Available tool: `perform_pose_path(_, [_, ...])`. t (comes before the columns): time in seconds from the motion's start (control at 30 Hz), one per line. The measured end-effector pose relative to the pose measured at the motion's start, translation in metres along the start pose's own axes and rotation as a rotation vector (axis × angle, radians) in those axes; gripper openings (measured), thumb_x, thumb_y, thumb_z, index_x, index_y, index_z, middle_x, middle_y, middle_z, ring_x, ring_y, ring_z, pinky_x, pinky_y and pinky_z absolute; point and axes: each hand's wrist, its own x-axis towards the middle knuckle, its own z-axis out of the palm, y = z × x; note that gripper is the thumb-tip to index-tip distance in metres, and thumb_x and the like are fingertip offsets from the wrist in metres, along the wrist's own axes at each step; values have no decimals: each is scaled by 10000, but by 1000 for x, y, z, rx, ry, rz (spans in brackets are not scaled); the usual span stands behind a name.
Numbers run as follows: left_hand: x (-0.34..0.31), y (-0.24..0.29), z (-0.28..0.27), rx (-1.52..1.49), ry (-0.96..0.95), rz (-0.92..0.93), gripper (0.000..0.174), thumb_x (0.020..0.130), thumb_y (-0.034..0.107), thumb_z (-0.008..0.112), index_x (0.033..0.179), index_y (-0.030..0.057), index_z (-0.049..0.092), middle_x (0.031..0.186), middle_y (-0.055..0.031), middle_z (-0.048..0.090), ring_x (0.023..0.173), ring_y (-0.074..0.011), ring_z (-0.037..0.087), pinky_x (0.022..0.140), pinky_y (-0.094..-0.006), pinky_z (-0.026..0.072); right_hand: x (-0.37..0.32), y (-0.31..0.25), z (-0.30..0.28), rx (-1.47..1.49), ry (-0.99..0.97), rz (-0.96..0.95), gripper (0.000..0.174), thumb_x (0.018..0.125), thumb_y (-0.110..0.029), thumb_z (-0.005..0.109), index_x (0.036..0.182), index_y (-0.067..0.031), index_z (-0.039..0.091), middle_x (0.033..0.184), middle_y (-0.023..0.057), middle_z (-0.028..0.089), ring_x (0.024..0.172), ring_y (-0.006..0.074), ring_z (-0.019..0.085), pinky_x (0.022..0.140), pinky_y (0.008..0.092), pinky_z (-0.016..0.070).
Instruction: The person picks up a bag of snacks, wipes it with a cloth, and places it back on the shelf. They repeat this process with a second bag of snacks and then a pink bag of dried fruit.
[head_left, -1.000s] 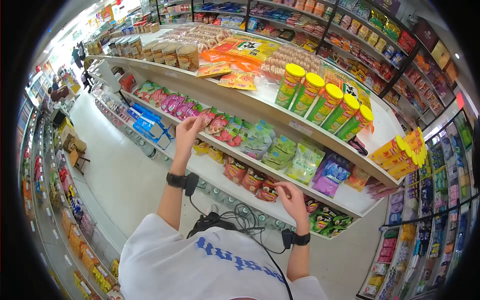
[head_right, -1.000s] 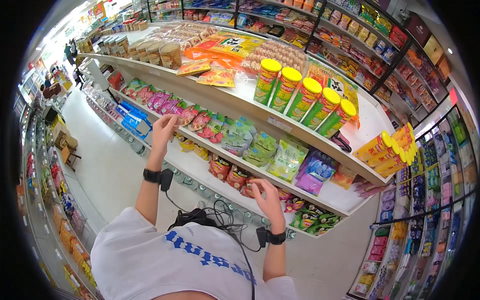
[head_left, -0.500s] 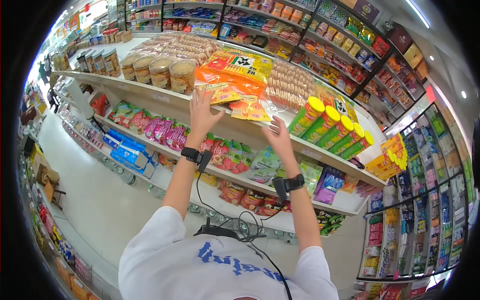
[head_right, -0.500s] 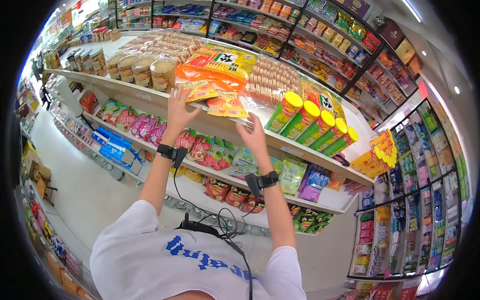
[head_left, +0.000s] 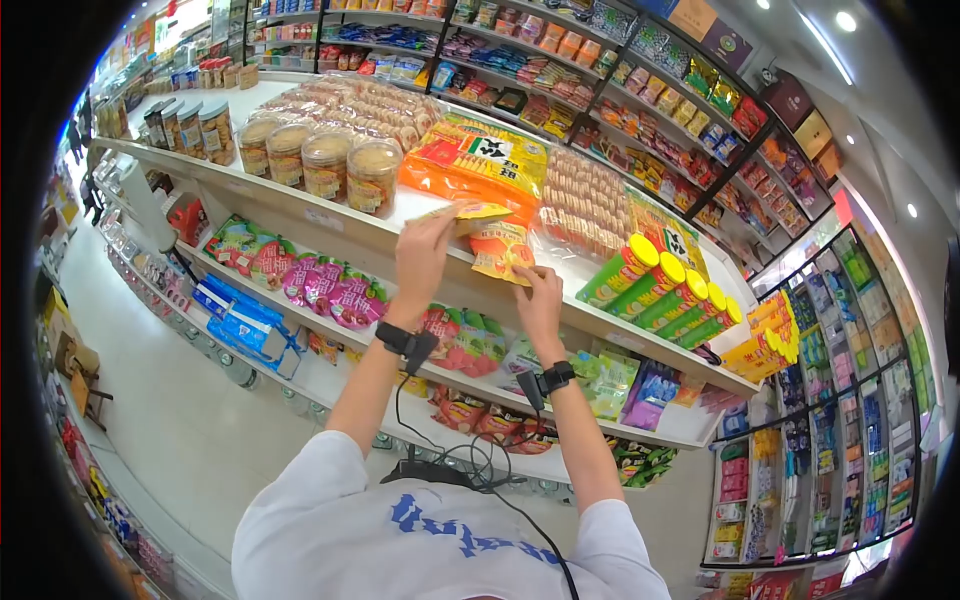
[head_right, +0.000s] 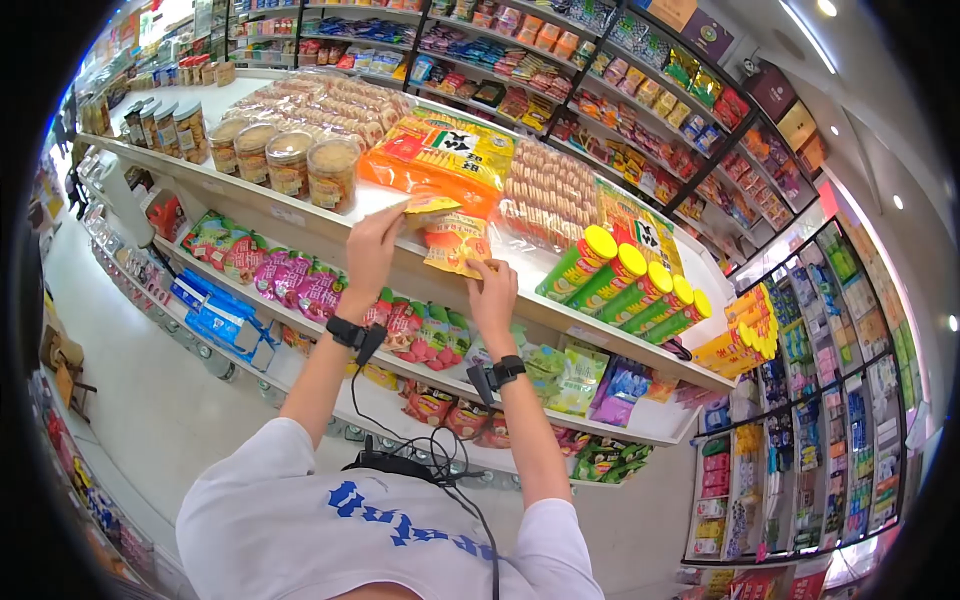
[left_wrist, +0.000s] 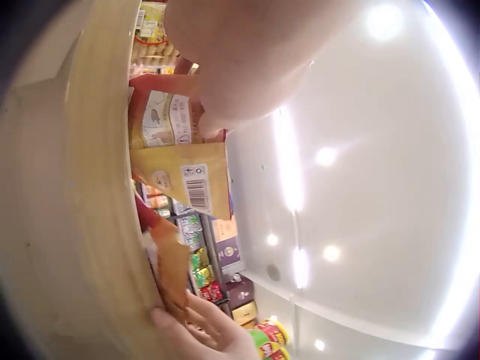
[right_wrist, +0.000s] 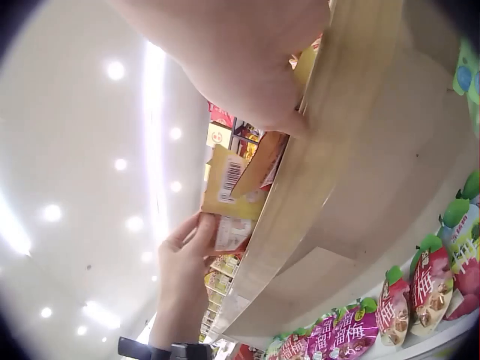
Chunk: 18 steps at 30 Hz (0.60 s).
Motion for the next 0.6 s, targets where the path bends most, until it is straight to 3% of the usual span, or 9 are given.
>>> perform_pose_path(0.07, [-8,25,-3,-74,31,65,280,904,86,655,1177,81,720,1090,-168,715,1075,-351,655,939,-433,495,-2,-4,-4,45,13,1,240,810,-79,753,1049,-108,743,1099,133,612,1054,322,547,922,446,462])
perform_pose_path(0.17, [-31,37,-3,-122,-78,259,298,924,91,645,1214,93,709,1132,-154,707,1155,-339,626,963,-440,492,-8,-10,-13,71,78,-51,236,814,-44,738,1045,-92,743,1087,132,611,1035,327,554,901,442,469])
perform_pose_path(0.27, [-53,33,-9,-142,-199,240,261,929,117,659,1183,91,715,1186,-111,685,1244,-357,559,1051,-443,439,-22,-3,-21,75,129,-87,263,808,-12,724,1065,-67,733,1110,136,610,1059,334,554,911,444,467])
perform_pose_path(0.37, [-70,14,-5,-396,-264,39,252,933,168,690,1162,69,722,1240,-118,664,1324,-332,498,1093,-453,406,-24,-1,-27,102,87,-53,307,794,22,715,1095,-37,716,1165,145,596,1113,343,545,952,440,456])
perform_pose_path(0.47, [-82,-4,12,-514,-94,-306,370,927,210,722,1238,19,662,1235,-179,654,1368,-295,454,1058,-433,445,-24,1,-23,137,69,-13,369,780,48,708,1143,-19,691,1230,154,574,1173,356,530,994,443,442])
perform_pose_path(0.57, [-79,3,22,-525,28,-601,496,921,186,741,1325,-38,560,1214,-210,652,1288,-259,540,966,-375,520,-24,8,-17,92,51,-22,425,770,55,709,1187,-18,668,1266,155,558,1205,365,517,1014,449,435])
perform_pose_path(0.6, [-80,-1,26,-679,-53,-672,523,918,167,743,1339,-54,525,1211,-202,656,1238,-248,575,935,-357,537,-24,5,-17,78,45,-23,434,769,50,711,1195,-19,663,1270,155,557,1210,368,515,1013,452,437])
